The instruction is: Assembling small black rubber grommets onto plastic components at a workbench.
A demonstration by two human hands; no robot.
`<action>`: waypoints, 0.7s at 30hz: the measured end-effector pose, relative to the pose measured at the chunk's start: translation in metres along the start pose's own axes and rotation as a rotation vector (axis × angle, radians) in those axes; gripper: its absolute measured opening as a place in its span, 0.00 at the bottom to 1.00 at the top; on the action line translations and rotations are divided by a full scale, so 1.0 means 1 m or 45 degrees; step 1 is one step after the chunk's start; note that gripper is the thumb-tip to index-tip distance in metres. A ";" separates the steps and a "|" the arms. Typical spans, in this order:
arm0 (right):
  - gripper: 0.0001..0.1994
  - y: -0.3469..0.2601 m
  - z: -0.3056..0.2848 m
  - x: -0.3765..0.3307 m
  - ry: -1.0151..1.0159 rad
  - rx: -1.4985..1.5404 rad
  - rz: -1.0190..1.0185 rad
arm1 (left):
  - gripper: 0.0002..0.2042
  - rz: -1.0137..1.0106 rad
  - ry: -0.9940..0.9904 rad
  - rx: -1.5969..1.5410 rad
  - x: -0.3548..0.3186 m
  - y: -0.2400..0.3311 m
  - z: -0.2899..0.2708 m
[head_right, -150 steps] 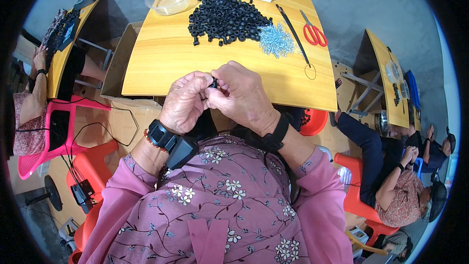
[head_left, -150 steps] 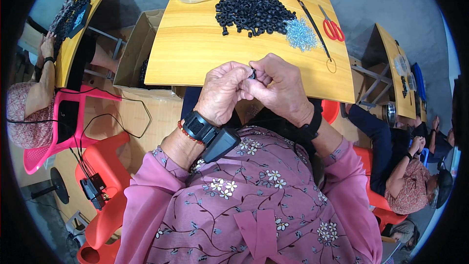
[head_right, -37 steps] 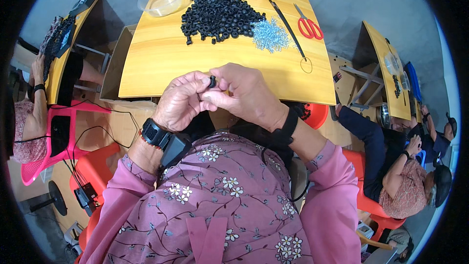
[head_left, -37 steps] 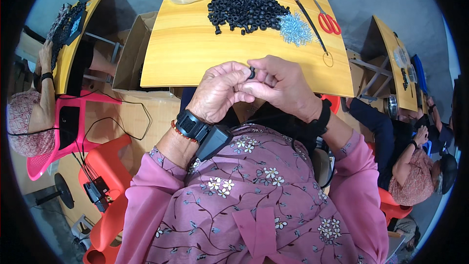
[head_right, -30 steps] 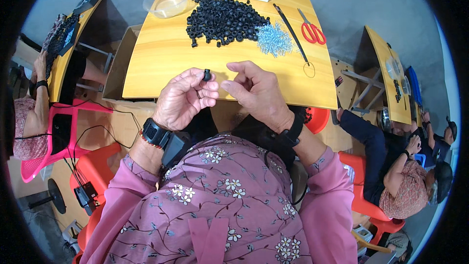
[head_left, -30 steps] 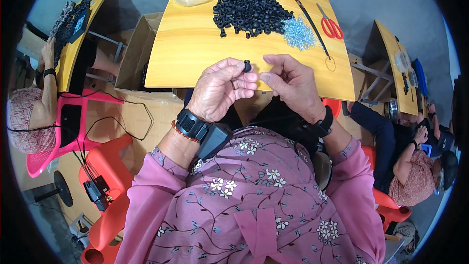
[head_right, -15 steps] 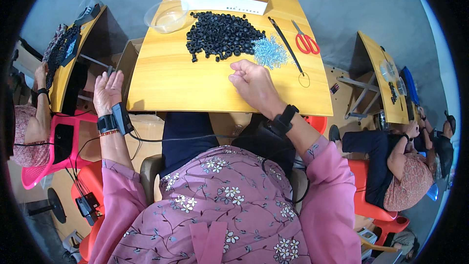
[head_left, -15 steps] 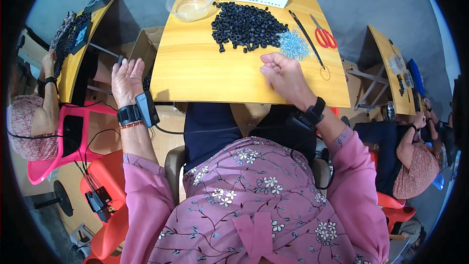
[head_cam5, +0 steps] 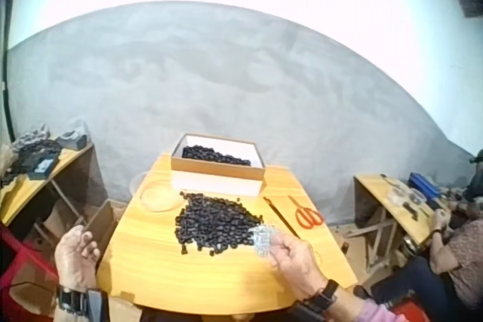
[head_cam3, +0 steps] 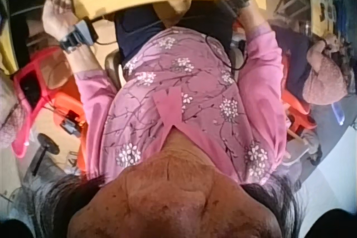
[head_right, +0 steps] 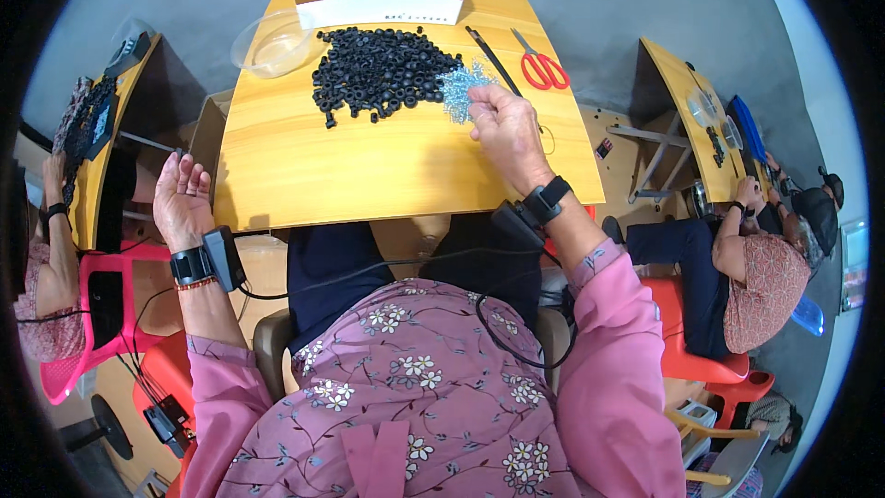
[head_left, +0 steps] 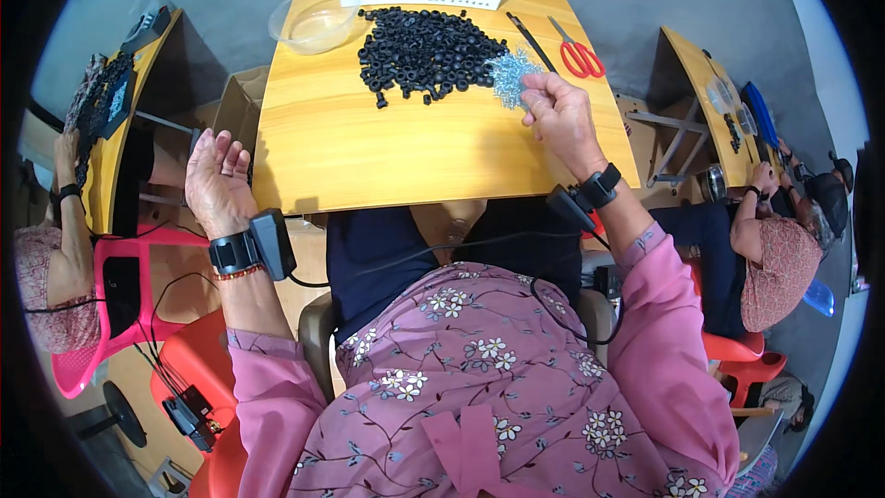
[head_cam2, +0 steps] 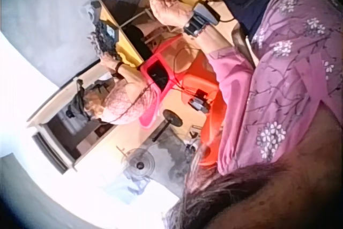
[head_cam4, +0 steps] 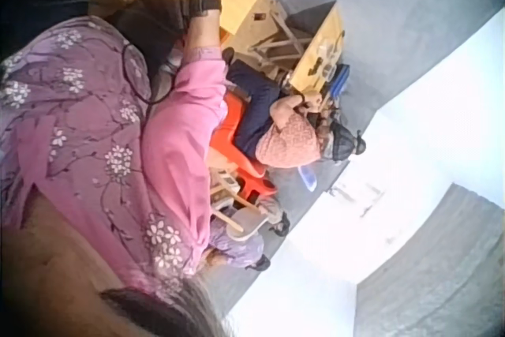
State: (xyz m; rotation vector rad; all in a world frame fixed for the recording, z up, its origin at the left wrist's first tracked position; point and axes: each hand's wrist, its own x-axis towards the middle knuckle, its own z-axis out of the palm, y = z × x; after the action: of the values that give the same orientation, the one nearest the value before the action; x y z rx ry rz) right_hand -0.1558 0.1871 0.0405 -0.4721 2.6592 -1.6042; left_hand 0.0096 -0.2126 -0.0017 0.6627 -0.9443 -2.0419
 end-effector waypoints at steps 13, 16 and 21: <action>0.06 0.018 0.008 -0.015 -0.117 -0.687 -0.573 | 0.11 0.021 -0.735 0.687 -0.100 -0.047 0.076; 0.06 0.017 0.002 -0.015 -0.126 -0.578 -0.608 | 0.12 0.178 -0.856 0.878 -0.099 -0.052 0.091; 0.07 0.030 -0.009 -0.006 0.008 -0.500 -0.564 | 0.20 0.409 -1.044 1.244 -0.092 -0.067 0.114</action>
State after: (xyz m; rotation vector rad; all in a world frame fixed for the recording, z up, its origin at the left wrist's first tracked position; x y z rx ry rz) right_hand -0.1589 0.2091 0.0182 -1.1323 3.0338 -1.1273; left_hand -0.0477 -0.0644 0.0244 0.0597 -2.4043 -1.4456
